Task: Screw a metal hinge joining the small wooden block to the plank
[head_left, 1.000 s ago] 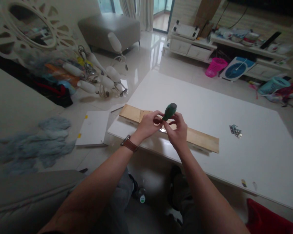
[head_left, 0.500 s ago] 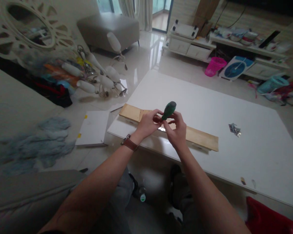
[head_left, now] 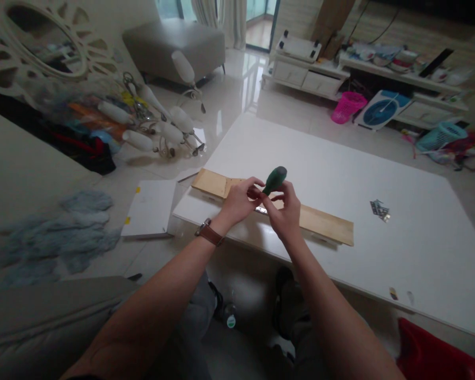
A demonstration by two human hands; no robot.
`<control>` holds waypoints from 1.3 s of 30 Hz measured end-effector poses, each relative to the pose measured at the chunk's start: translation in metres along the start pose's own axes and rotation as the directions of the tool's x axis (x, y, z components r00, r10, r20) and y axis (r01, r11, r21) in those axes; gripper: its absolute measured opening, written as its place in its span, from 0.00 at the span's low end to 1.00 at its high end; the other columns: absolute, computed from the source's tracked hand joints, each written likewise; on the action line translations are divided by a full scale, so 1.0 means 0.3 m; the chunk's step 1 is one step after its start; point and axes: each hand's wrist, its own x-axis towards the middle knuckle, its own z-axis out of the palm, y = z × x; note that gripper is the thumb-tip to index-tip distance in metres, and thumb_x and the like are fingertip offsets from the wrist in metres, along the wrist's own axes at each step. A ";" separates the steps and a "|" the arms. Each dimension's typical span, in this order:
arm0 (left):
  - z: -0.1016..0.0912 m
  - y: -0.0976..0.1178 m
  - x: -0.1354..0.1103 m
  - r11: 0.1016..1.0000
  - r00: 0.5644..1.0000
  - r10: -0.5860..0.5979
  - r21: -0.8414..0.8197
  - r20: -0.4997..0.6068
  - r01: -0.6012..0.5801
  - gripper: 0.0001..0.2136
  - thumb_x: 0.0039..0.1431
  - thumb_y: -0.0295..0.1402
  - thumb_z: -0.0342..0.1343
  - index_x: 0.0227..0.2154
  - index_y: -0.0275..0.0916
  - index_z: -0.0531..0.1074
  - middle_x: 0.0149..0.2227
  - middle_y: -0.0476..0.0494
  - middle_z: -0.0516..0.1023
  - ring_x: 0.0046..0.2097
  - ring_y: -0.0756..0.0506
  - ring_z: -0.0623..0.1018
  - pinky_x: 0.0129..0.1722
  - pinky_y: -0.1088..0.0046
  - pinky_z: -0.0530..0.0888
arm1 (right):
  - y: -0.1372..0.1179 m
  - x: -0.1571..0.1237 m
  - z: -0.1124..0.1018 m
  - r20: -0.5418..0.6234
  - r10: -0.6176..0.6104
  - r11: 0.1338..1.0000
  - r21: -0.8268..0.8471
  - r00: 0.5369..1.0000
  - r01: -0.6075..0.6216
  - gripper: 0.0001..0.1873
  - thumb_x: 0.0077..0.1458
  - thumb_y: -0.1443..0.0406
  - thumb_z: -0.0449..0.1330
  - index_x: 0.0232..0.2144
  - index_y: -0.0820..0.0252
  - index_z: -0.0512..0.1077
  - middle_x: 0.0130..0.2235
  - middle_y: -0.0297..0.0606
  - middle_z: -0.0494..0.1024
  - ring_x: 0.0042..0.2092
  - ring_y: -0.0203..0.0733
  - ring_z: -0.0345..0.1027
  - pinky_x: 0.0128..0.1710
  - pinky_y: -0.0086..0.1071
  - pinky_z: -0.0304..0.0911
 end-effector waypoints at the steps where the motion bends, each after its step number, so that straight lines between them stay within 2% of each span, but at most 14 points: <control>1: -0.001 0.002 -0.002 1.000 1.000 -0.004 -0.009 0.005 0.004 0.17 0.51 0.15 0.63 0.42 0.38 0.76 0.32 0.49 0.84 0.36 0.49 0.84 0.39 0.75 0.82 | -0.002 -0.002 -0.001 0.001 -0.006 1.000 -0.001 1.000 0.006 0.16 0.58 0.64 0.64 0.49 0.51 0.71 0.44 0.37 0.82 0.45 0.44 0.77 0.37 0.36 0.72; 6: -0.004 -0.003 -0.003 1.000 1.000 -0.009 -0.014 0.018 0.009 0.19 0.50 0.16 0.62 0.45 0.38 0.75 0.32 0.49 0.84 0.36 0.49 0.84 0.41 0.73 0.82 | 0.002 -0.005 -0.008 -0.011 -0.021 1.000 -0.009 1.000 0.020 0.19 0.58 0.67 0.62 0.52 0.50 0.71 0.46 0.38 0.82 0.47 0.45 0.79 0.38 0.37 0.72; 9: -0.002 -0.014 0.001 1.000 1.000 -0.006 -0.013 0.030 0.006 0.19 0.50 0.17 0.63 0.45 0.38 0.75 0.34 0.48 0.84 0.37 0.48 0.84 0.39 0.74 0.82 | 0.011 -0.001 -0.007 -0.018 -0.032 0.999 0.000 0.999 0.032 0.17 0.57 0.67 0.64 0.50 0.51 0.72 0.44 0.37 0.82 0.44 0.44 0.78 0.36 0.36 0.72; 13: 0.000 -0.021 0.006 1.000 0.999 -0.001 -0.014 0.038 0.001 0.13 0.52 0.20 0.66 0.41 0.37 0.76 0.33 0.48 0.83 0.36 0.49 0.83 0.37 0.75 0.81 | 0.016 0.003 0.000 -0.041 -0.026 1.000 -0.004 0.999 0.026 0.14 0.57 0.65 0.67 0.45 0.52 0.72 0.40 0.35 0.80 0.40 0.41 0.76 0.35 0.35 0.71; 20: -0.004 0.006 0.001 1.000 1.000 -0.012 0.019 -0.004 0.012 0.17 0.49 0.16 0.65 0.41 0.38 0.76 0.29 0.52 0.83 0.33 0.50 0.83 0.37 0.77 0.80 | -0.004 0.000 0.000 -0.003 -0.021 1.000 0.012 1.000 0.021 0.17 0.57 0.65 0.65 0.49 0.50 0.70 0.44 0.36 0.81 0.44 0.43 0.77 0.36 0.36 0.72; 25: -0.002 0.014 -0.005 1.000 1.000 0.001 -0.023 0.021 0.000 0.17 0.51 0.18 0.65 0.43 0.38 0.75 0.29 0.51 0.83 0.32 0.50 0.83 0.37 0.76 0.80 | 0.000 -0.007 -0.006 -0.021 -0.017 1.000 0.024 1.000 0.018 0.14 0.57 0.66 0.63 0.46 0.51 0.70 0.42 0.36 0.81 0.43 0.43 0.78 0.36 0.36 0.73; 33: 0.003 -0.009 0.004 1.000 1.000 0.009 0.027 0.020 -0.009 0.13 0.52 0.22 0.67 0.40 0.38 0.77 0.32 0.48 0.83 0.35 0.49 0.83 0.38 0.74 0.81 | 0.015 0.004 0.000 -0.041 0.005 1.000 -0.007 0.999 -0.005 0.12 0.56 0.63 0.67 0.42 0.51 0.71 0.39 0.33 0.81 0.40 0.41 0.76 0.35 0.35 0.72; 35: 0.001 -0.009 0.005 1.000 1.000 -0.002 0.019 0.016 0.002 0.13 0.52 0.20 0.67 0.40 0.38 0.77 0.31 0.49 0.83 0.34 0.49 0.83 0.38 0.74 0.81 | 0.012 0.006 0.001 -0.030 0.005 1.000 0.005 1.000 -0.004 0.13 0.56 0.62 0.67 0.43 0.51 0.71 0.40 0.33 0.81 0.41 0.41 0.77 0.35 0.35 0.72; 39: -0.008 -0.003 0.002 0.999 0.999 -0.044 -0.030 0.026 0.044 0.16 0.52 0.18 0.64 0.43 0.38 0.75 0.32 0.49 0.84 0.36 0.48 0.85 0.38 0.74 0.82 | 0.008 0.002 -0.001 0.004 -0.017 0.999 0.035 1.000 0.017 0.20 0.58 0.65 0.64 0.53 0.49 0.70 0.46 0.37 0.82 0.47 0.45 0.79 0.37 0.37 0.73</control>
